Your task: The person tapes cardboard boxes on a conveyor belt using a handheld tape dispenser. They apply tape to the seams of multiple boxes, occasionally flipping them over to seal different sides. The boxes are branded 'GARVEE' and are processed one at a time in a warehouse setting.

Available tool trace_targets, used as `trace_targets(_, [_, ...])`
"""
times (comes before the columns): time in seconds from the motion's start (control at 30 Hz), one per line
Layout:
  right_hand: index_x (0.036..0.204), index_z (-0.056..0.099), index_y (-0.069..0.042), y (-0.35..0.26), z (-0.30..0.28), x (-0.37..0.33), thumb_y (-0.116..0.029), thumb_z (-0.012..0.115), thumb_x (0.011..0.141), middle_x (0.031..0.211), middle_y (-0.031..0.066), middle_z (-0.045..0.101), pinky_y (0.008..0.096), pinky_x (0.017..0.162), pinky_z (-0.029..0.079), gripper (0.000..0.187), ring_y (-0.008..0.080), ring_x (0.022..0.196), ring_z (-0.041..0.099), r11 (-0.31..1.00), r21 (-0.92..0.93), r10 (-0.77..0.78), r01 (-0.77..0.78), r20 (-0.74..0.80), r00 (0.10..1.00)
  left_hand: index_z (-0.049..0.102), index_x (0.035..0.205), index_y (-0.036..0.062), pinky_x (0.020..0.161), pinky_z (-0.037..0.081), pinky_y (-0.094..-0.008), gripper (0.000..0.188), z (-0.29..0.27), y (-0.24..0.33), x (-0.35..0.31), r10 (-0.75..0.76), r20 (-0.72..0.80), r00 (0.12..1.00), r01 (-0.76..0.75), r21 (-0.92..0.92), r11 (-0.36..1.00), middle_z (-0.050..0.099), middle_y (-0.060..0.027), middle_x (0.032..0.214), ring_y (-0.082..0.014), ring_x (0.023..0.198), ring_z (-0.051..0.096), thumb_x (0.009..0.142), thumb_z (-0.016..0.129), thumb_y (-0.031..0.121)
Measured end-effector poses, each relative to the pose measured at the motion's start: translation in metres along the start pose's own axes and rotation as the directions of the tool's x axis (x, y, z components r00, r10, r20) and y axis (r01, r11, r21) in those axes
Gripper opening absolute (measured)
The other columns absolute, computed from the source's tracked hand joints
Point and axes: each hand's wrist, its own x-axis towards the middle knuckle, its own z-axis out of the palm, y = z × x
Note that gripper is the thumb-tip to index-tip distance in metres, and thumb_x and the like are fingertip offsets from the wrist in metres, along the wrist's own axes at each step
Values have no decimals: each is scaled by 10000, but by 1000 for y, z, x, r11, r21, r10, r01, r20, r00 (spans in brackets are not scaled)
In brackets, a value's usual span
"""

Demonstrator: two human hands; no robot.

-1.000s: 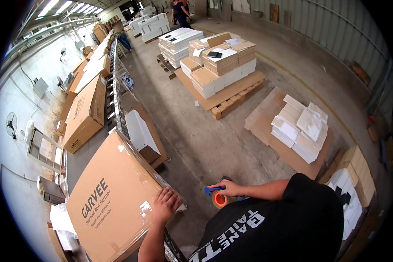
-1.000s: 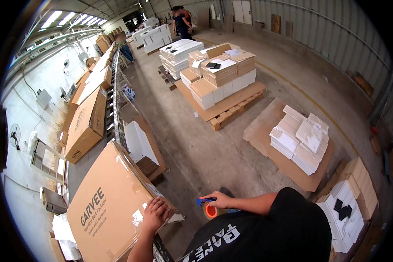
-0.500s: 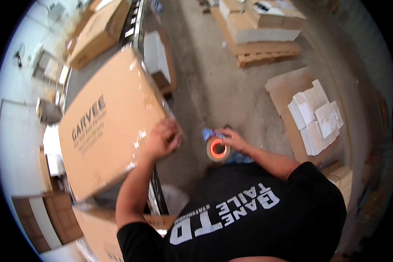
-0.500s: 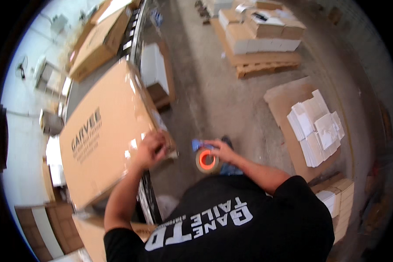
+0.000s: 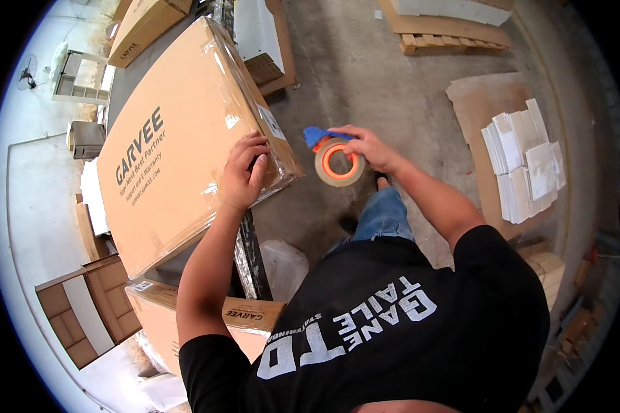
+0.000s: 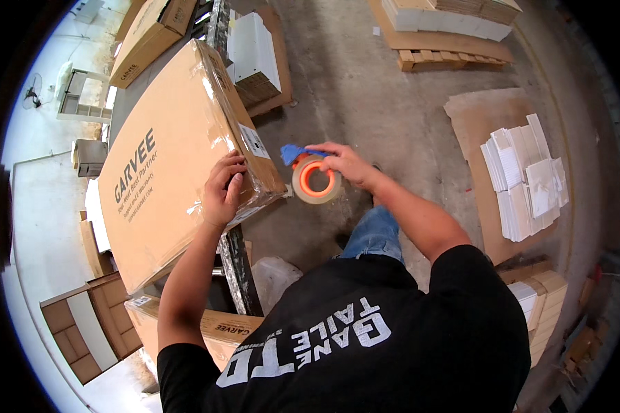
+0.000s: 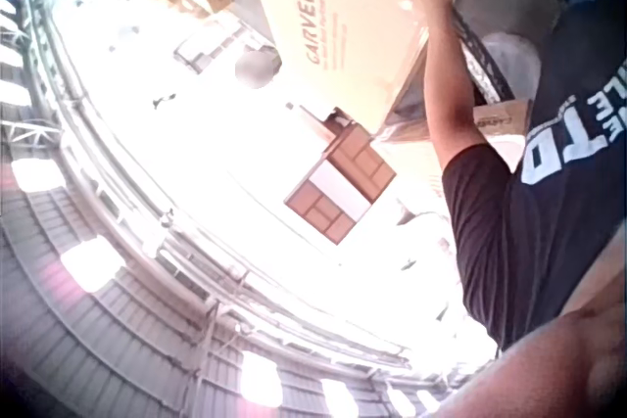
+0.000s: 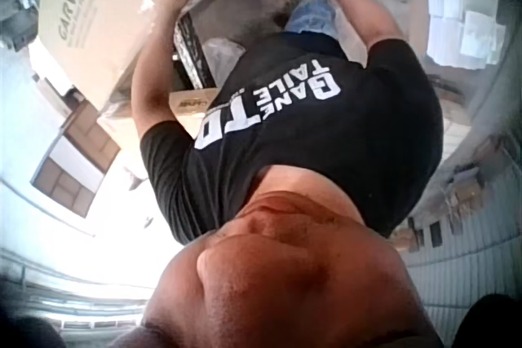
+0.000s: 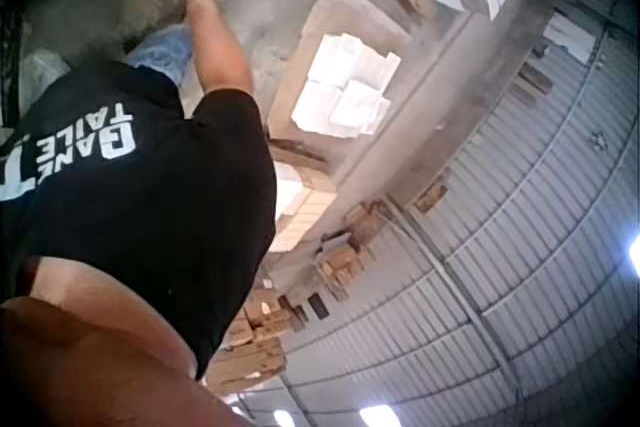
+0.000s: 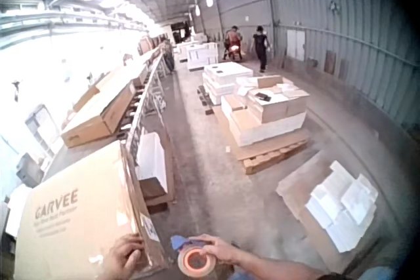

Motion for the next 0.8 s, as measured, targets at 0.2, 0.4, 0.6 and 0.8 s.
trace_targets(0.2, [1432,635,-166,40,32,-45,-314,776,881,1283,114,606,389,1078,448,588,238,1214,582,927,-319,-116,196,253,961,689,1030,-3,1079,459,-460,138,5,-4,-1,63,-31,998,-62,34,998,684,-196,1198,-378,1259,603,910,654,55])
trace_targets(0.4, [1326,680,-107,81,141,3,-337,711,775,1348,147,619,435,1065,478,598,337,1244,592,594,-589,-183,549,565,804,702,1012,34,1101,430,-541,268,-1,-5,0,236,134,963,-244,55,968,675,-162,1182,-413,1286,569,750,701,94])
trace_targets(0.6, [1338,673,-141,49,106,-7,-357,690,809,1343,130,609,427,1023,496,572,335,1225,604,619,-602,-95,504,580,809,737,1174,133,1196,333,-550,379,-24,7,39,316,621,717,-550,225,805,697,-55,1260,-269,1321,576,907,690,397])
trace_targets(0.8, [1323,689,-147,33,-68,-66,-372,717,817,1322,125,615,414,1025,500,554,334,1206,609,574,-812,-108,109,57,993,759,1086,106,1220,289,-554,472,-35,-45,132,208,819,535,-631,224,743,739,-60,1180,-218,1227,640,962,592,530])
